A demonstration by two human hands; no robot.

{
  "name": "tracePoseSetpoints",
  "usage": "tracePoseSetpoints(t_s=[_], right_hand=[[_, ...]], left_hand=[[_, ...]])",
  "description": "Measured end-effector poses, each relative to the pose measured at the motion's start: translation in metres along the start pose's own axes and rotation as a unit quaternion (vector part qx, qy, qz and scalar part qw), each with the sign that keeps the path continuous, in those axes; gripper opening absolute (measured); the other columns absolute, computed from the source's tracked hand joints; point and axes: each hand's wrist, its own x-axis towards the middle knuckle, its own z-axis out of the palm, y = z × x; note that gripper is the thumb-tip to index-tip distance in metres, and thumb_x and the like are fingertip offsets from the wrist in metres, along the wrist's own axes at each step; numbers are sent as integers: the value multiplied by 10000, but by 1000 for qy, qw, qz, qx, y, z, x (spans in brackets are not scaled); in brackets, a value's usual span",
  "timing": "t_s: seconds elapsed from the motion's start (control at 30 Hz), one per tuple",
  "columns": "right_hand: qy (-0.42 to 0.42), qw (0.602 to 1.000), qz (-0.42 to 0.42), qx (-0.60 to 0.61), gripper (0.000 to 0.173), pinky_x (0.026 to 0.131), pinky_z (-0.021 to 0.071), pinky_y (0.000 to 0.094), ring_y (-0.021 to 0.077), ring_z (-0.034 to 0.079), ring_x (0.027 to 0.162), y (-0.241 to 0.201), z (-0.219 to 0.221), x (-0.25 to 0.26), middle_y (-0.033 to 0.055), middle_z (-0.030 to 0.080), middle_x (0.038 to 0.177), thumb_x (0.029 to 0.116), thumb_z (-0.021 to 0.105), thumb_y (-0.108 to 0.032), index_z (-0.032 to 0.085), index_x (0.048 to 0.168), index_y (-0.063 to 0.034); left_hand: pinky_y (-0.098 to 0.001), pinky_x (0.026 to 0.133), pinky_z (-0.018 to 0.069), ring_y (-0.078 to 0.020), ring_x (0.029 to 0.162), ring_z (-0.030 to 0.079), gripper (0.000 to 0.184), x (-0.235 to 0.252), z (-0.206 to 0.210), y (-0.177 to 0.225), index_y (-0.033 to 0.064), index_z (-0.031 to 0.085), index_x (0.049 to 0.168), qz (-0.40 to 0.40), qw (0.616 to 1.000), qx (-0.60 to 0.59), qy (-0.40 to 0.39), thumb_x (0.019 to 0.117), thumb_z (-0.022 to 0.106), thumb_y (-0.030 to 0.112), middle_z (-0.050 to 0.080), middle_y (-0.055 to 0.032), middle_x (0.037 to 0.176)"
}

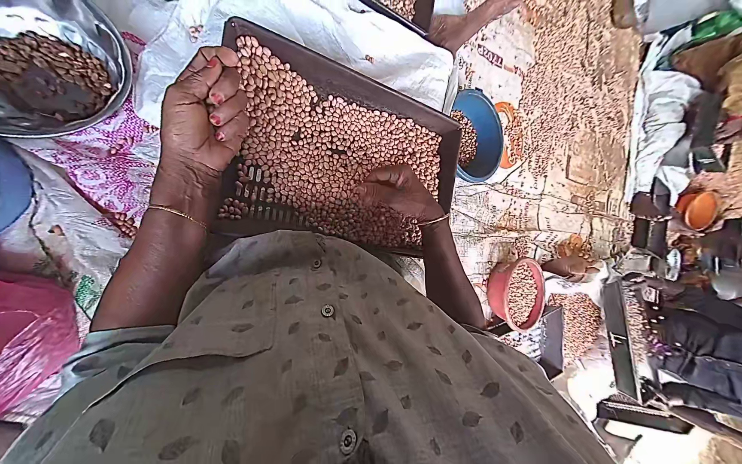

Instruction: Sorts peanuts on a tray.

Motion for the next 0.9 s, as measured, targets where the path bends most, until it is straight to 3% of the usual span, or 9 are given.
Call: tracePoseSetpoints(t_s=[0.1, 0.2, 0.27, 0.33, 0.4, 0.6, 0.73, 0.83, 0.9], right_hand=[[138, 981, -99, -89, 173, 808, 608, 311, 147, 719, 876, -2, 54, 33, 134, 738, 983, 983, 626, -58, 705, 1079, 62], [55, 943, -209, -255, 268, 1079, 498, 465, 334, 614, 1275, -2, 110, 63, 192, 674, 1299, 990, 624, -129, 708, 1194, 22], [9, 895, -246, -372, 263, 1136, 407, 543, 385, 522, 1383, 9, 129, 75, 167, 627, 1402, 1016, 590, -204, 726, 1204, -80], [14, 865, -244, -438, 263, 1176, 344, 576, 366, 506, 1401, 19, 124, 80, 142, 617, 1419, 1056, 515, -185, 724, 1208, -137], [62, 848, -210, -482, 242, 1127, 395, 594, 378, 573, 1322, 27, 102, 78, 161, 664, 1328, 1039, 495, -93, 715, 1138, -83], [205, 812, 59, -544, 314, 1011, 433, 643, 446, 569, 1291, 41, 14, 47, 229, 622, 1374, 975, 503, 17, 678, 1234, 2], [268, 806, 176, -497, 348, 1043, 398, 633, 436, 546, 1303, 22, -21, 33, 236, 611, 1372, 975, 479, -25, 658, 1274, -21], [291, 853, 100, -421, 331, 1049, 426, 568, 396, 571, 1277, -5, -9, 44, 217, 645, 1301, 934, 510, 7, 678, 1219, -8], [234, 913, -17, -333, 304, 1042, 506, 459, 331, 629, 1228, -18, 20, 62, 207, 669, 1273, 938, 536, 23, 683, 1204, 24]], left_hand=[[-114, 399, 326, 5, 437, 379, 335, 1, 1, 0, 139, 550, 1002, 22, 999, -26, 6, 1113, 234, 132, 453, 80, 619], [-118, 400, 324, 3, 432, 376, 336, 1, 0, 1, 141, 547, 999, 35, 999, -30, 15, 1115, 231, 139, 446, 80, 609], [-119, 399, 322, 5, 427, 370, 330, -2, 0, 2, 141, 553, 1010, 39, 999, -15, 27, 1114, 240, 136, 440, 88, 602], [-119, 399, 317, 4, 426, 364, 331, -4, 0, 4, 133, 555, 1013, 42, 998, -18, 32, 1109, 239, 125, 436, 85, 601], [-113, 396, 325, 5, 424, 376, 333, -6, 0, 6, 128, 550, 1019, 40, 998, -37, 30, 1111, 230, 128, 444, 79, 605], [-106, 402, 374, 1, 444, 429, 330, -36, -8, 21, 118, 552, 1026, -4, 995, -96, 15, 1113, 234, 149, 489, 55, 653], [-101, 406, 362, 4, 466, 428, 306, -55, -16, 19, 129, 546, 980, -17, 993, -112, -22, 1094, 262, 126, 509, 43, 717], [-107, 407, 359, -2, 475, 434, 287, -57, -19, 13, 122, 560, 960, -17, 993, -102, -55, 1075, 298, 108, 532, 30, 743], [-108, 405, 356, -4, 471, 432, 270, -55, -21, 13, 121, 560, 967, -13, 993, -102, -64, 1069, 311, 102, 534, 27, 748]])
